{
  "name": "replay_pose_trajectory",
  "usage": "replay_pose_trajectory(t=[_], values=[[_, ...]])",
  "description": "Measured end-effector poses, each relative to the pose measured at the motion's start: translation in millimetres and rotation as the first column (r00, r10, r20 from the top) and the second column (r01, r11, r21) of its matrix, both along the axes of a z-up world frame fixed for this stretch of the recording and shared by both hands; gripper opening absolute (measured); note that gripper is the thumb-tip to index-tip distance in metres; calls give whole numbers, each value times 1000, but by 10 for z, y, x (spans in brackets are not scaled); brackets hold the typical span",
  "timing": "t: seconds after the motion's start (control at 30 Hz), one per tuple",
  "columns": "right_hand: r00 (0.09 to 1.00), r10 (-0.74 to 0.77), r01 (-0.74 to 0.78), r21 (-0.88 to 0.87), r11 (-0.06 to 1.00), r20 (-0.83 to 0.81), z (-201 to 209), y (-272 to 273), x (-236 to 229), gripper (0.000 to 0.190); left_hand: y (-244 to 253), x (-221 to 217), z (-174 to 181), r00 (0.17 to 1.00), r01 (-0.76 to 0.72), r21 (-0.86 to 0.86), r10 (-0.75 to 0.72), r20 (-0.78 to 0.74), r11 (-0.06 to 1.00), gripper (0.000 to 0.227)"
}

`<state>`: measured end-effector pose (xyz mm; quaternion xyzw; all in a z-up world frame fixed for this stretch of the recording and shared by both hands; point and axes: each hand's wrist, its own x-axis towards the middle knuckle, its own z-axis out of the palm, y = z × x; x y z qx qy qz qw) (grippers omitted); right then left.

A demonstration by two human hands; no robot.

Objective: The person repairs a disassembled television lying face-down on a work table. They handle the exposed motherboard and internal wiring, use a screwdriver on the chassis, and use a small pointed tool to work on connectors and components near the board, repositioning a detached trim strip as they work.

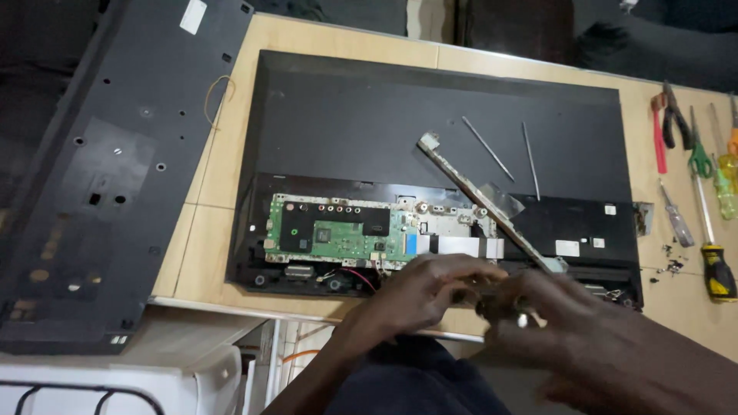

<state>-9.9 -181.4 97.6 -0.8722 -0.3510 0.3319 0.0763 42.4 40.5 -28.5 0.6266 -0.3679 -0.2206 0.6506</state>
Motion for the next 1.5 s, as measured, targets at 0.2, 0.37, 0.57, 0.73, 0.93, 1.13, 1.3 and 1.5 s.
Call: replay_pose_trajectory(t=[0.2,0.37,0.57,0.73,0.93,1.13,1.3,1.5], values=[[958,-196,221,-101,970,209,-11,-82,-125,54,-3,-21,108,984,130,93,-117,-131,987,51],[941,-338,334,130,934,13,208,48,-46,71,-158,-14,-120,984,176,224,-176,-21,959,77],[727,-586,650,-82,756,357,109,45,-186,40,-214,39,123,954,208,11,-200,-222,978,50],[789,-575,566,110,817,215,141,17,-216,75,-187,110,216,957,262,86,-247,-149,961,39],[857,-496,434,320,842,141,162,-51,-163,50,-296,126,107,967,255,169,-255,-26,952,68],[740,-578,627,-43,778,343,3,-3,-264,58,-282,91,236,956,280,43,-274,-109,959,58],[817,-551,486,313,816,169,81,69,-176,53,-266,86,96,942,277,21,-267,-203,961,71],[718,-619,620,111,777,318,53,110,-239,51,-288,66,115,982,185,73,-182,-38,980,43]])
